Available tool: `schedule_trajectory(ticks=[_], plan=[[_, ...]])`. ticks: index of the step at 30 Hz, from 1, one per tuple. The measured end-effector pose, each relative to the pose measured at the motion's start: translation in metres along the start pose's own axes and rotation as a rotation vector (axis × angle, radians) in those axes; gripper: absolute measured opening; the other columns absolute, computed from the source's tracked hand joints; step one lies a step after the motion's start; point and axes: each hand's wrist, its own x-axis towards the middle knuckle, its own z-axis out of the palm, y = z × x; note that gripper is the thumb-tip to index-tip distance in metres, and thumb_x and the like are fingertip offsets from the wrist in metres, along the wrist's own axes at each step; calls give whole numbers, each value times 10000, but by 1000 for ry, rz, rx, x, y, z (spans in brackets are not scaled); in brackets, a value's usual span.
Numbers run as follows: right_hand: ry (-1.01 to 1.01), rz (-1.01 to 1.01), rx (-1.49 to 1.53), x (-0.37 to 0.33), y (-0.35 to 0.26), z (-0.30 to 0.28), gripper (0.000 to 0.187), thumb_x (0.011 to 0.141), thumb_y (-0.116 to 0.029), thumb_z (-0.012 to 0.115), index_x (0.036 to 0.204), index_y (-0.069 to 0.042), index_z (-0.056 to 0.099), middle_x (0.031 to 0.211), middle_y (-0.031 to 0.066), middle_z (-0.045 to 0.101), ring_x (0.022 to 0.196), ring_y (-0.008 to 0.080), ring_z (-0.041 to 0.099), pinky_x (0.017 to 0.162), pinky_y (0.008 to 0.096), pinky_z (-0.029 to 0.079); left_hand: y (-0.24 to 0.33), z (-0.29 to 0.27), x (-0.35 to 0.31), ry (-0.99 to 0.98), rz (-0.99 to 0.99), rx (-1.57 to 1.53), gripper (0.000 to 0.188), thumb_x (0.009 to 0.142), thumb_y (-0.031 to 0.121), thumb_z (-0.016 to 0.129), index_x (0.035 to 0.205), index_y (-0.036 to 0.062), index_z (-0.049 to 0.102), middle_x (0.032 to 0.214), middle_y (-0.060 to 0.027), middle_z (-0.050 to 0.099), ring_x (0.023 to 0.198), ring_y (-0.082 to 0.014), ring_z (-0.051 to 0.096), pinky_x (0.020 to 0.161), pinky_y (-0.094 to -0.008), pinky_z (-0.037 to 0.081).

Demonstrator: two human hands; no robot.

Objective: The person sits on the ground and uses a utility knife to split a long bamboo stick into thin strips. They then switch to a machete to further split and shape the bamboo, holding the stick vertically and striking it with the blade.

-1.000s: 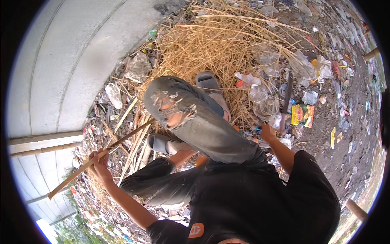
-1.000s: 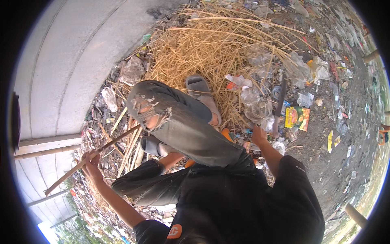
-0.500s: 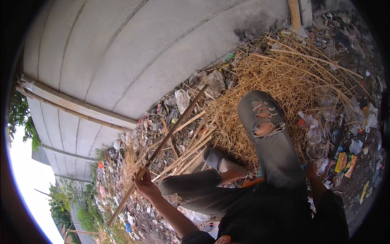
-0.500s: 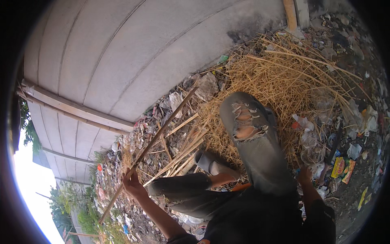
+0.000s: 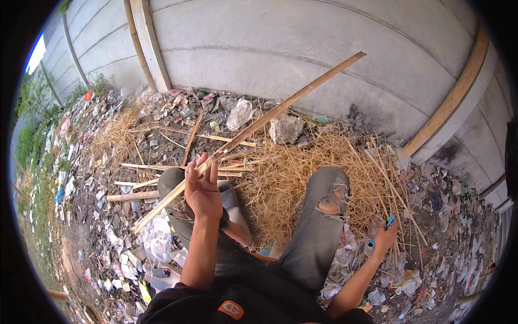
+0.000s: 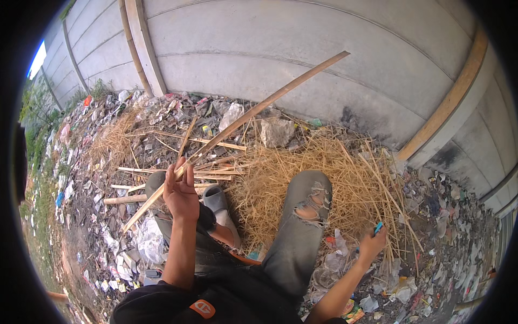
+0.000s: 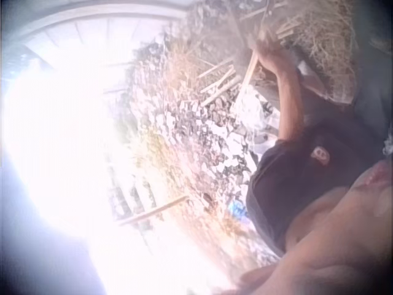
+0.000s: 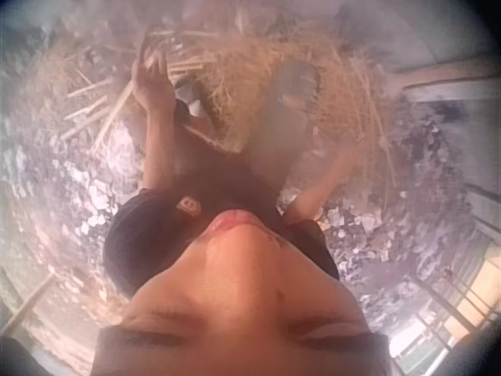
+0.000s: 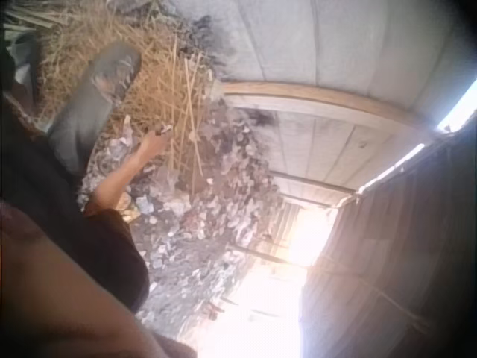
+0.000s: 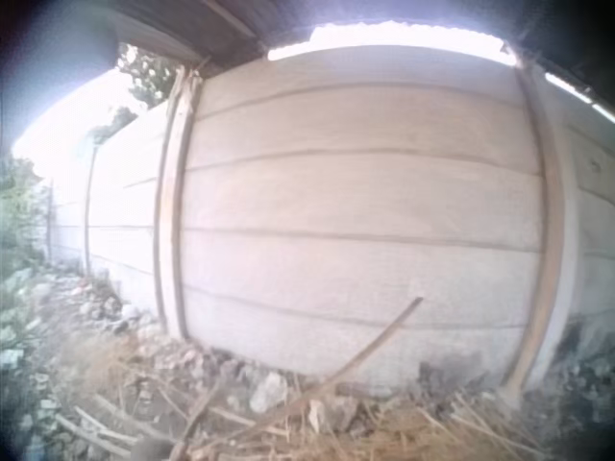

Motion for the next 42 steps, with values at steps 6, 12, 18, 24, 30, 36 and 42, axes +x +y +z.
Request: schedule_trajectory(ticks=[6, 12, 18, 24, 30, 36, 42], plan=[[-392, -13, 1109, 14, -220, -19, 269, 980, -203, 653, 1199, -54, 603, 981, 63, 610, 603, 93, 480, 566, 288, 422, -18, 33, -21, -111, -58, -13, 234, 1080, 245, 487, 1209, 52, 518, 1342, -191, 584, 1265, -284, 592, 1115, -386, 506], [-931, -179, 1085, -35, -381, 7, 362, 920, -261, 764, 1123, 12, 640, 589, -45, 505, 423, 44, 426, 394, 230, 310, -39, 69, -43, -157, -156, -93, 364, 1091, 327, 460, 1347, 68, 469, 1417, -215, 525, 1294, -291, 568, 1130, -368, 475], [-1039, -359, 1002, -15, -429, 61, 285, 932, -269, 753, 971, 5, 684, 552, -44, 501, 443, 45, 452, 402, 243, 321, -35, 83, -61, -221, -582, -76, 489, 1070, 376, 501, 1414, 32, 453, 1437, -235, 524, 1303, -295, 571, 983, -321, 545], [-1185, -407, 845, 16, -440, 87, 275, 927, -261, 767, 954, -3, 679, 524, -39, 462, 434, 55, 435, 423, 253, 338, 27, 79, -46, -1025, -12, 1122, 530, 979, 273, 645, 1404, -1, 489, 1260, -218, 650, 1067, -298, 676, 838, -377, 547], [-1097, -324, 823, 23, -409, 150, 281, 908, -295, 778, 872, -41, 663, 534, -23, 517, 435, 66, 489, 427, 244, 383, -62, 99, 81, -1045, -310, 1139, 542, 1008, 234, 637, 1440, -12, 424, 1073, -165, 667, 830, -200, 691, 762, -277, 537], [-975, -287, 644, 54, -372, 188, 375, 908, -302, 764, 687, -93, 544, 566, -25, 515, 486, 69, 475, 461, 279, 364, -127, 76, 86, -989, -854, 914, 468, 1091, 293, 486, 1469, 37, 383, 817, -63, 677, 575, -100, 609, 534, -233, 483], [-1098, -233, 565, 62, -347, 201, 384, 963, -426, 667, 873, -57, 612, 699, 26, 587, 608, 87, 532, 559, 278, 424, -128, 56, 71, -831, -859, 859, 321, 1111, 256, 428, 1310, 8, 468, 705, 11, 539, 525, -61, 485, 502, -221, 399]])
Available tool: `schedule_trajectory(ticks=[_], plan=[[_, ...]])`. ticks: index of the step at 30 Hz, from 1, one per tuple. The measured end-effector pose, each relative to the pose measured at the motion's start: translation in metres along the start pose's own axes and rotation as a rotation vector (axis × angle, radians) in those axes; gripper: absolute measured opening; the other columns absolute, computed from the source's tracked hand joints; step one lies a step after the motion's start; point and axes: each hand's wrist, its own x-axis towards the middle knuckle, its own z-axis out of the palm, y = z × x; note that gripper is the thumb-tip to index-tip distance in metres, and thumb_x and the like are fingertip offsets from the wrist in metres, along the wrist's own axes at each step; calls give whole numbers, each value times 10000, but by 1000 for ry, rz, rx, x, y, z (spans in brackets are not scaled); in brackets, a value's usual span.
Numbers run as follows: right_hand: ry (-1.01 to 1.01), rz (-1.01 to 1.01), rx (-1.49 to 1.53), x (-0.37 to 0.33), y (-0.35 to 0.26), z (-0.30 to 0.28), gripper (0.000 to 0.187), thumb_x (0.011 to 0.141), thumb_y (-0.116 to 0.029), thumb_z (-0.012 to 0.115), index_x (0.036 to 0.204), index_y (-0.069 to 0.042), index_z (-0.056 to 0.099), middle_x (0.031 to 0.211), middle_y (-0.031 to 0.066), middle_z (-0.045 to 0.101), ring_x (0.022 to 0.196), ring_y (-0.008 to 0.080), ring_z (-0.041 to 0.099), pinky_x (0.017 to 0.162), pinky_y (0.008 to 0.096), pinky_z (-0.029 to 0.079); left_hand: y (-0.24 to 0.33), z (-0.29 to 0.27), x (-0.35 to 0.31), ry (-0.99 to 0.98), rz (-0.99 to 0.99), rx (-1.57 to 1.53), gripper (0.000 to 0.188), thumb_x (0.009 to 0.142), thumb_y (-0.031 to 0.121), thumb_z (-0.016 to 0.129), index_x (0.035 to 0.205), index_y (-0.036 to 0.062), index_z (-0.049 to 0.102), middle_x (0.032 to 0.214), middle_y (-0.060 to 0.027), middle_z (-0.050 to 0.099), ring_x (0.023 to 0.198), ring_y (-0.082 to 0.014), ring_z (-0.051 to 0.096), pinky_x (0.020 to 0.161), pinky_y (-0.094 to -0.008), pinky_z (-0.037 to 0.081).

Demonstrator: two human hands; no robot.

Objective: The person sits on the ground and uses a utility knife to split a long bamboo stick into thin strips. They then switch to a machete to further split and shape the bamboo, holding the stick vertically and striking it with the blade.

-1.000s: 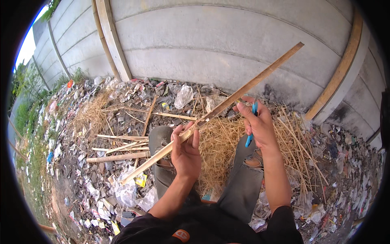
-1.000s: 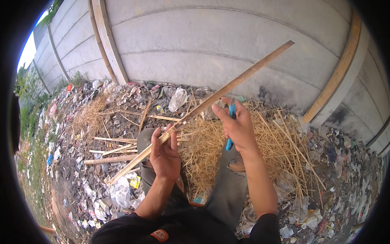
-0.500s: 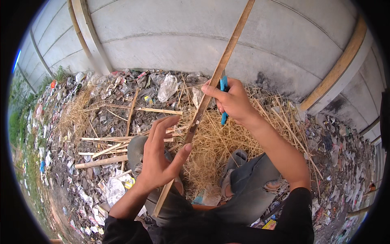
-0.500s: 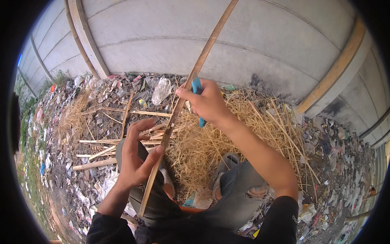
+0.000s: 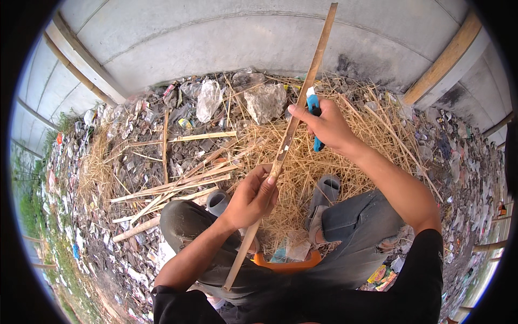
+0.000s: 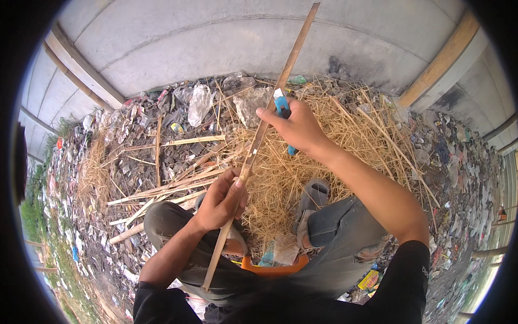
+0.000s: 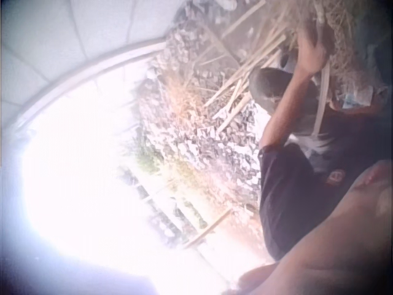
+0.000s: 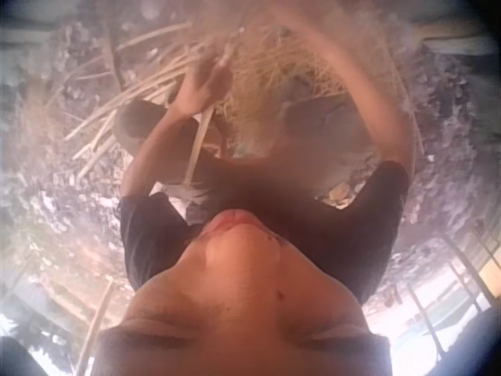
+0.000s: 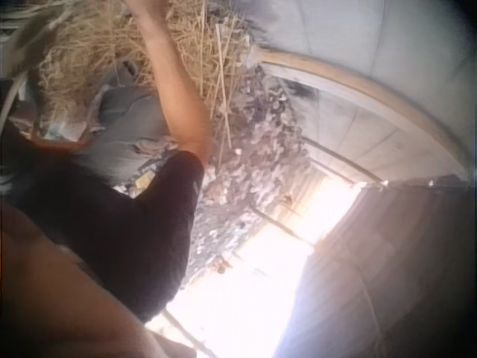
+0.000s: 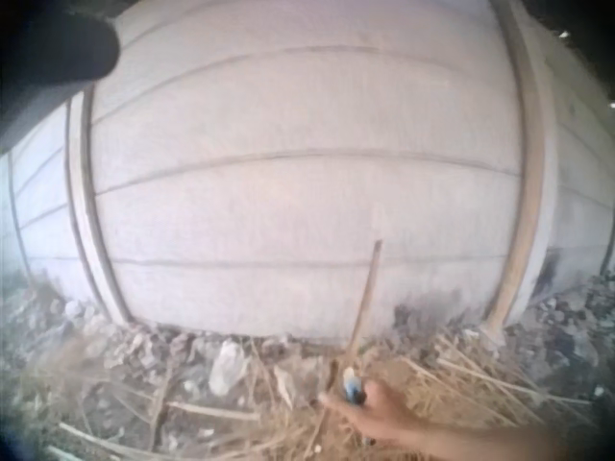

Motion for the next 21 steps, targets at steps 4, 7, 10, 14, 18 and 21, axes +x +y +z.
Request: schedule_trajectory(ticks=[4, 7, 10, 14, 18, 21], plan=[[-211, 94, -33, -18, -14, 2, 476, 1057, -438, 465, 1141, 8, 608, 963, 97, 663, 851, 125, 596, 775, 294, 486, -4, -7, 0, 91, 4, -89, 260, 1113, 277, 431, 1214, 40, 468, 682, 48, 468, 528, -26, 415, 482, -192, 320], [-241, 10, -299, -29, -20, 2, 414, 1088, -358, 437, 1194, 8, 599, 979, 73, 651, 925, 156, 599, 856, 328, 488, -7, -5, -3, 135, 63, -38, 274, 1110, 276, 438, 1238, 36, 470, 629, 54, 449, 468, -32, 368, 439, -211, 280], [-274, -139, -255, -34, -18, 4, 381, 1089, -354, 463, 1152, -5, 602, 956, 61, 630, 929, 152, 598, 863, 337, 489, 0, -5, -10, 143, 62, -27, 270, 1095, 259, 494, 1249, 39, 470, 686, 60, 480, 544, -17, 399, 497, -206, 313], [-290, -67, -210, -54, -37, 11, 398, 1069, -378, 485, 962, -8, 586, 716, 89, 603, 647, 221, 589, 667, 411, 471, -9, -11, -12, 173, 105, 30, 317, 1088, 256, 513, 1307, 32, 464, 691, 60, 479, 557, -17, 396, 509, -214, 315], [-235, -221, -467, -69, -50, 16, 407, 1064, -367, 498, 969, 21, 578, 710, 175, 596, 643, 308, 607, 639, 442, 461, -8, -9, -11, 208, 152, 81, 328, 1092, 257, 500, 1310, 15, 466, 629, 82, 444, 455, -17, 359, 425, -216, 258], [-223, -239, -497, -72, -45, 18, 414, 1055, -372, 515, 965, 29, 573, 720, 214, 601, 677, 349, 627, 643, 460, 459, -7, -10, -11, 224, 144, 116, 315, 1077, 235, 539, 1295, 14, 480, 712, 69, 487, 563, -8, 382, 500, -216, 285]])
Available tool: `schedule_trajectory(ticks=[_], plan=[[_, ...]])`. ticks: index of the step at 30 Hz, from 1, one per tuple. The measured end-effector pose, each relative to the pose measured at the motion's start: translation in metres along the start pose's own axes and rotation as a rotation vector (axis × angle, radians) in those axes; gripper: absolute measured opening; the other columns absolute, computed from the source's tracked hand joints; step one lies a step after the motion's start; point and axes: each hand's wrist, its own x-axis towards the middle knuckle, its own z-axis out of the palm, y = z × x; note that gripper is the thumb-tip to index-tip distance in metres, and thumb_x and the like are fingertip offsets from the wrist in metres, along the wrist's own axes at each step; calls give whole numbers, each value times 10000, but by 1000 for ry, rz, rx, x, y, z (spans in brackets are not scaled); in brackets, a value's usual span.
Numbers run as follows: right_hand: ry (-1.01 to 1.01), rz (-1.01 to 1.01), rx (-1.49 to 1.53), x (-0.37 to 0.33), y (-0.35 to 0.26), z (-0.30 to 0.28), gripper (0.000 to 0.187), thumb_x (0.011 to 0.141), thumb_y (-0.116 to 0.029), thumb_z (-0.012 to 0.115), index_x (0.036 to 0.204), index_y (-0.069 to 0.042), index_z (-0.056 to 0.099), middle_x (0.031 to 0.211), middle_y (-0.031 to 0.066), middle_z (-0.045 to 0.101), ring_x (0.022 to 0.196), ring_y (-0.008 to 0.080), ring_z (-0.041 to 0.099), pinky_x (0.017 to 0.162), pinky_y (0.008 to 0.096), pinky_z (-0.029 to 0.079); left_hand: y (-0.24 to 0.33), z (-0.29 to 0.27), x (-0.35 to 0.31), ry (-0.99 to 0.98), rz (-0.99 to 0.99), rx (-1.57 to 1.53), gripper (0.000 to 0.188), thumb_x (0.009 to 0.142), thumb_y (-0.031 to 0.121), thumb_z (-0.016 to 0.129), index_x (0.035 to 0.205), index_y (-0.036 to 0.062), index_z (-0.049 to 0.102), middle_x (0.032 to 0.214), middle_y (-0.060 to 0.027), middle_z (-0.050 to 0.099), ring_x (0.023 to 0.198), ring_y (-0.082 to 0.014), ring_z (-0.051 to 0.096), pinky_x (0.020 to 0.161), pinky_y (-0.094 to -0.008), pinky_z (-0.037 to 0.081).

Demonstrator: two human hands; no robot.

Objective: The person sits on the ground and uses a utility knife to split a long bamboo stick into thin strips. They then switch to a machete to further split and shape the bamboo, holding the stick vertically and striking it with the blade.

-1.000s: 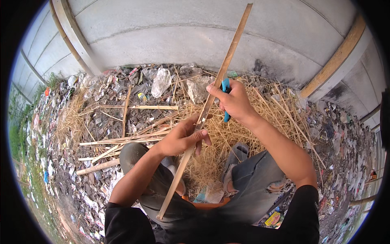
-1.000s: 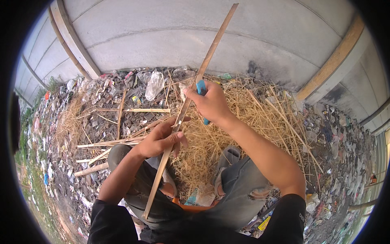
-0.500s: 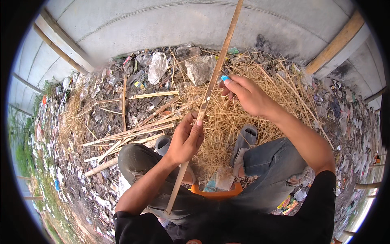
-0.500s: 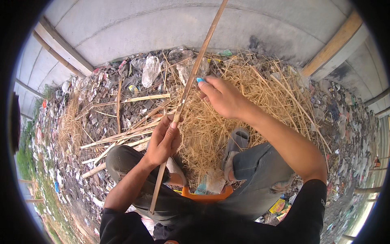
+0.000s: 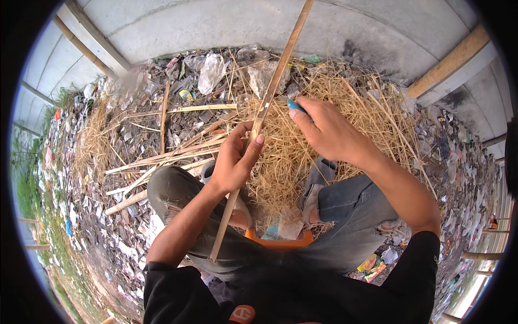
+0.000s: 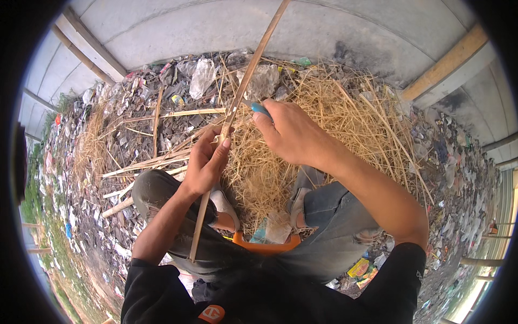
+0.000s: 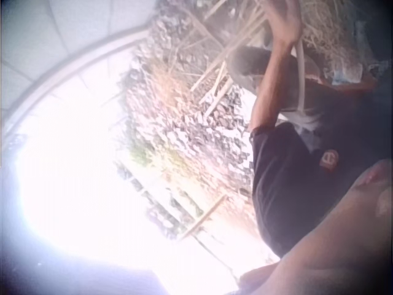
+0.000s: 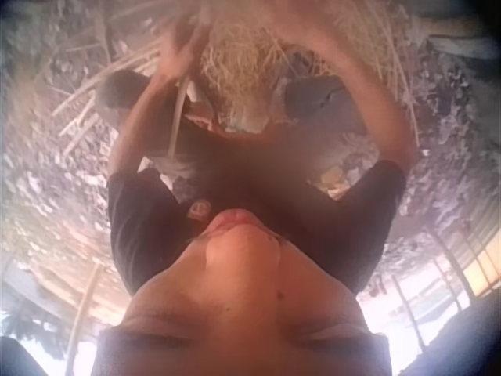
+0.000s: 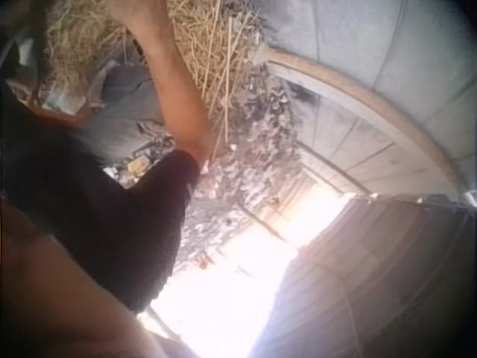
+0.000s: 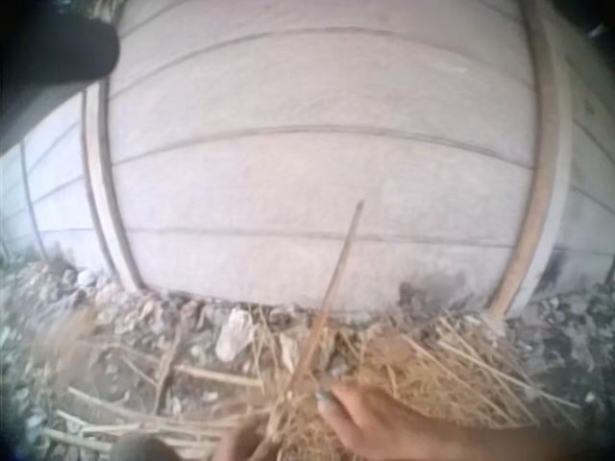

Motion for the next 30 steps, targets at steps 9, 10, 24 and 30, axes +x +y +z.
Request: schedule_trajectory(ticks=[9, 10, 24, 30], plan=[[-106, -50, 17, 1, -9, 16, 466, 1031, -444, 547, 941, 8, 616, 729, 221, 638, 713, 395, 660, 669, 472, 495, -4, -2, 1, 49, 45, 130, 330, 1050, 222, 592, 1272, -2, 495, 729, 29, 541, 596, -18, 421, 519, -233, 320], [-128, 0, 4, 1, -12, 18, 490, 1033, -454, 538, 916, 14, 623, 712, 222, 634, 705, 398, 662, 667, 477, 500, -3, -1, 1, 43, 48, 134, 330, 1049, 219, 592, 1271, -5, 495, 730, 26, 544, 600, -21, 428, 520, -235, 327], [-52, -126, -336, 13, 18, 48, 675, 1027, -588, 462, 752, 1, 639, 536, 164, 592, 496, 329, 632, 482, 469, 507, -16, -5, -7, 65, 87, 263, 471, 1051, 175, 567, 1430, -73, 439, 766, 60, 510, 656, -14, 421, 557, -218, 321], [146, 132, -282, 51, 78, 4, 723, 1017, -647, 443, 734, -21, 668, 469, 37, 475, 422, 206, 499, 419, 365, 410, -11, -8, -23, -55, -62, 317, 492, 1038, 167, 578, 1400, -133, 435, 825, -12, 546, 722, -51, 465, 612, -244, 401]])
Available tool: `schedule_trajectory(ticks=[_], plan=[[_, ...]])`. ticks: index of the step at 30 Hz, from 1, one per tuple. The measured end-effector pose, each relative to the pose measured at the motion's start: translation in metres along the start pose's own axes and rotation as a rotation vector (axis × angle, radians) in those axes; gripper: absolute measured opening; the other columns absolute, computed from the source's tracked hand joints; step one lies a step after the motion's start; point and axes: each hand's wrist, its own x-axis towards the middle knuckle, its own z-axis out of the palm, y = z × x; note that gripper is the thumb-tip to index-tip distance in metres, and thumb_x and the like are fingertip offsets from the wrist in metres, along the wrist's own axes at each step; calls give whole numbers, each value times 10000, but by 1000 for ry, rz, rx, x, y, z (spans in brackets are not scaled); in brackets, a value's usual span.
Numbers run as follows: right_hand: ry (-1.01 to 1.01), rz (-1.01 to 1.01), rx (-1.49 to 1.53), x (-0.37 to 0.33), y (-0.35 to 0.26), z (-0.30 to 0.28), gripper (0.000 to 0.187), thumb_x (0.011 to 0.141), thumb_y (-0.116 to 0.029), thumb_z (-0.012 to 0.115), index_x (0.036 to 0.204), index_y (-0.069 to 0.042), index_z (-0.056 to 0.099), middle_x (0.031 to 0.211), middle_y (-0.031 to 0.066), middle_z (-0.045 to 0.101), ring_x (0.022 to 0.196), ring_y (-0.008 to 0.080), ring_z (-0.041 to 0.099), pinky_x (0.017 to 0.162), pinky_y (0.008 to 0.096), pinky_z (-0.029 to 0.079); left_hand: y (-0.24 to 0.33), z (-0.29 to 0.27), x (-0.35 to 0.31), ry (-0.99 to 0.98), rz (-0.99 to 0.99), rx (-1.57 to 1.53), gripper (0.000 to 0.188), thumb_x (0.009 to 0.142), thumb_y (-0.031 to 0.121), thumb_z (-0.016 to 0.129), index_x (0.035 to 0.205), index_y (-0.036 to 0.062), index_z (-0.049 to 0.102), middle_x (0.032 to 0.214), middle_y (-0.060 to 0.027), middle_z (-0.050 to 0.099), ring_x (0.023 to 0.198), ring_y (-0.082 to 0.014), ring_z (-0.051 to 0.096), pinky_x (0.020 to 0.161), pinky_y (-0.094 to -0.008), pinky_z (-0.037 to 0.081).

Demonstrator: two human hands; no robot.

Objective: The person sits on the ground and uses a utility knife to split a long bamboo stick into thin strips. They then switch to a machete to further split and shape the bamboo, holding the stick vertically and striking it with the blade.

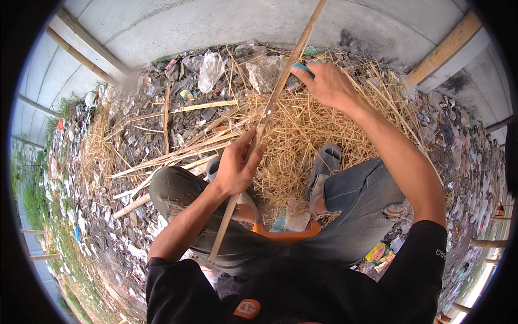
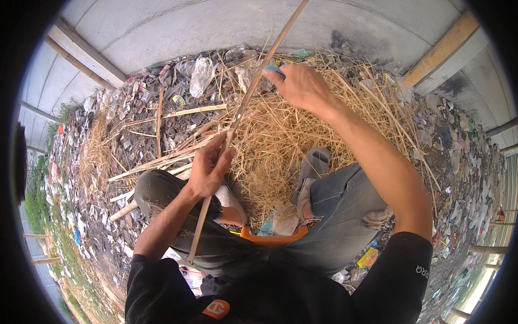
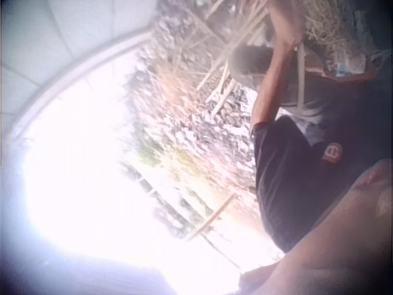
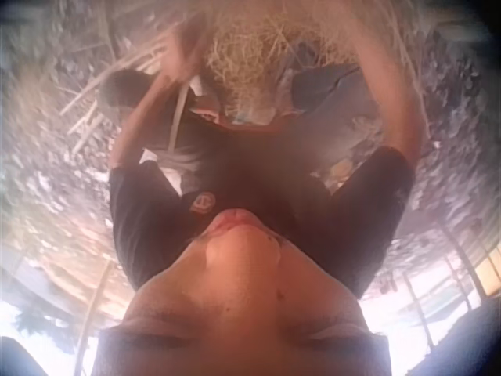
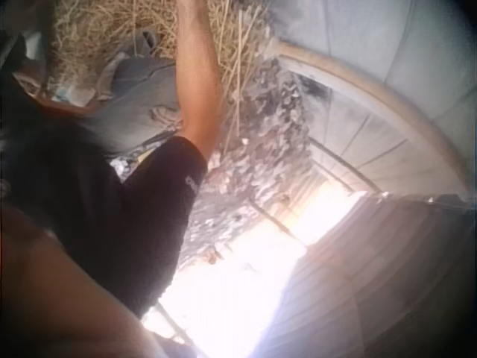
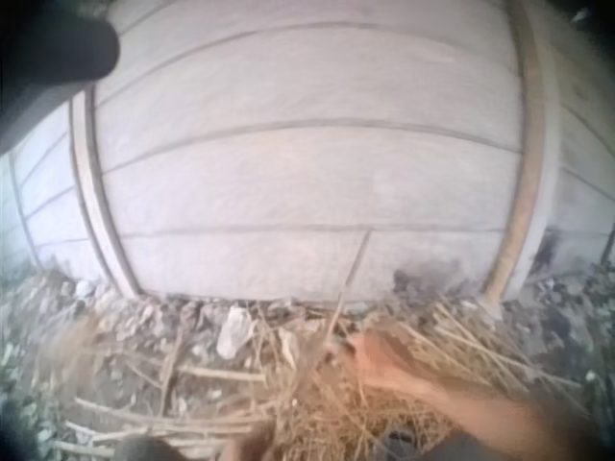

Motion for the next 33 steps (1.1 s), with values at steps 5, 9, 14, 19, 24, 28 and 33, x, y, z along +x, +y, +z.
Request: schedule_trajectory(ticks=[5, 9, 14, 19, 24, 28, 33], plan=[[79, 47, -125, -4, 23, -21, 697, 1024, -644, 436, 715, -65, 670, 472, 15, 459, 428, 146, 451, 420, 377, 368, 2, 5, -2, -50, 68, -52, 475, 1035, 165, 587, 1390, -118, 448, 793, 7, 523, 691, -44, 440, 589, -242, 380], [118, -50, -46, -10, 35, -11, 683, 1034, -624, 433, 730, -57, 662, 477, 15, 467, 427, 153, 453, 439, 377, 369, -3, 0, -4, -77, 61, -70, 440, 1032, 164, 591, 1372, -87, 470, 791, 16, 525, 667, -33, 431, 563, -236, 365], [65, -83, 22, -27, 16, -9, 645, 1054, -561, 427, 744, -32, 629, 485, 58, 491, 438, 206, 487, 465, 399, 392, -5, -2, -8, -98, 69, -160, 451, 1029, 166, 593, 1382, -88, 475, 791, 14, 553, 652, -16, 437, 544, -229, 352], [-89, -217, 130, -57, -30, 5, 613, 1043, -532, 452, 788, 1, 615, 542, 163, 550, 522, 346, 593, 537, 473, 464, -7, -3, 0, -52, 59, -127, 464, 1028, 175, 601, 1400, -76, 480, 730, 44, 535, 624, -9, 424, 522, -232, 321], [-330, -243, 217, -85, -62, 18, 607, 1042, -526, 454, 811, 6, 636, 577, 190, 592, 586, 363, 653, 572, 485, 499, -3, 0, 4, -46, 47, -100, 425, 1034, 183, 596, 1375, -55, 506, 703, 66, 512, 605, -9, 399, 515, -226, 305], [-271, -276, 140, -86, -61, 19, 609, 1034, -543, 472, 812, -4, 646, 543, 176, 579, 537, 348, 639, 528, 477, 486, -3, 2, 1, -66, 51, -170, 350, 1040, 189, 591, 1305, -34, 544, 692, 78, 480, 602, -6, 382, 514, -221, 294], [-106, -382, -1, -77, -44, 38, 614, 1028, -576, 479, 782, -38, 641, 465, 131, 535, 427, 302, 593, 432, 460, 448, -8, -2, 3, -100, -7, -188, 284, 1045, 186, 585, 1246, -13, 562, 695, 91, 450, 589, 2, 364, 506, -217, 280]])
